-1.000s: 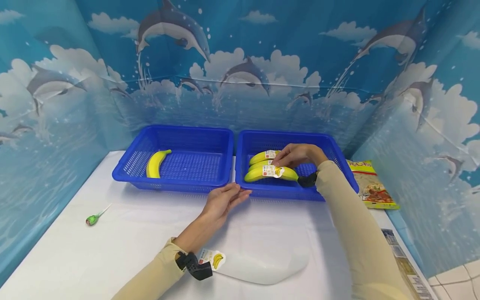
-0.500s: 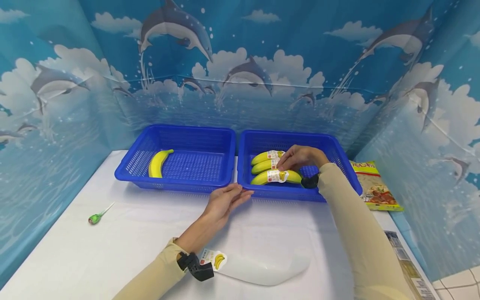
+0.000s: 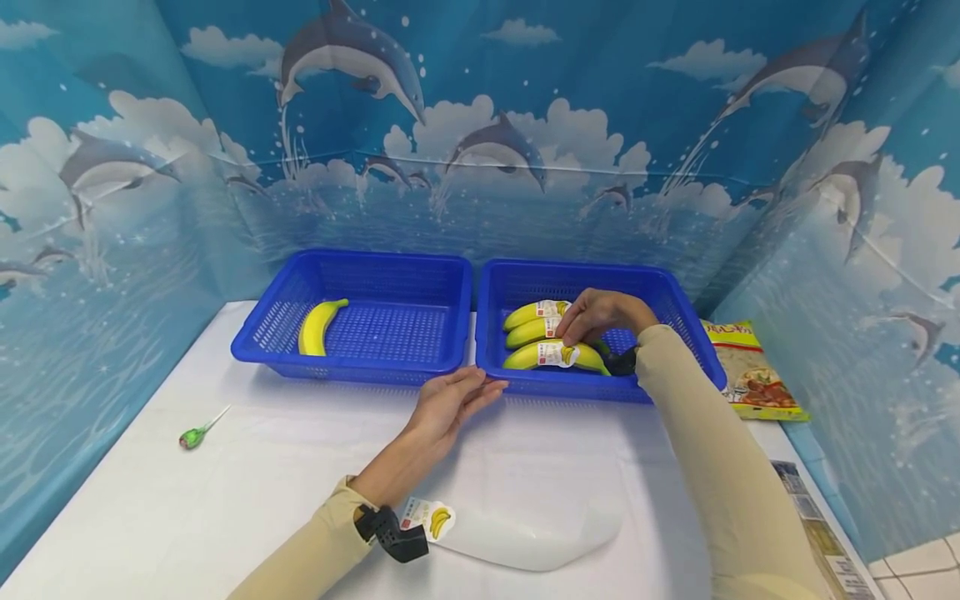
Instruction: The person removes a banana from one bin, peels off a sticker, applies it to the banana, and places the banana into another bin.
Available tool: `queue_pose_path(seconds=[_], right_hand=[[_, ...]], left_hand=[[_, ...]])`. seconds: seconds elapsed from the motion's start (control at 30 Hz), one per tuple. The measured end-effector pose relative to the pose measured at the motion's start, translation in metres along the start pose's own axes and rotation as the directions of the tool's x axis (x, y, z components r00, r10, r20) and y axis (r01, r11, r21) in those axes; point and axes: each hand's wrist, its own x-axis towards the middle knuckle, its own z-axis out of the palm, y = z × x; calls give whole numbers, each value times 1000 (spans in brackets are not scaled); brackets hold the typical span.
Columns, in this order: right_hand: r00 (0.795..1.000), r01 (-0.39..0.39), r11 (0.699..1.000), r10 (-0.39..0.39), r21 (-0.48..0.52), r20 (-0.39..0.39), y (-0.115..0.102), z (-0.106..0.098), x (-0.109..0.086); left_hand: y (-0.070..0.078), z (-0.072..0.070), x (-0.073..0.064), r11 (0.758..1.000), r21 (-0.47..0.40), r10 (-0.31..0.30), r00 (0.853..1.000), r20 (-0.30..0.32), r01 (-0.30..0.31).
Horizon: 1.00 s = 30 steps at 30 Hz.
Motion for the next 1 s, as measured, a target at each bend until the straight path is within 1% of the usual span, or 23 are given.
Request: queue_pose_path(seconds=[0.27, 0.4, 0.6, 0.8, 1.0], right_hand=[[1000, 16, 1000, -17, -13, -15, -5, -2, -12], [1000, 21, 1000, -21, -2, -16, -5, -3, -14], [999, 27, 1000, -27, 0, -39, -1, -7, -17], [998, 32, 999, -31, 16, -55, -3, -5, -21], [993, 44, 999, -46, -17, -113, -9, -4, -27]], left_hand=[[2, 0, -2, 1000, -2, 15, 1000, 14, -15], [3, -1, -4, 1000, -8, 7, 1000, 17, -7], [4, -4, -6, 1000, -21, 16, 999, 34, -15], [8, -13, -11, 1000, -7, 22, 998, 65, -22], [17, -30, -20, 999, 45, 21, 992, 125, -27]])
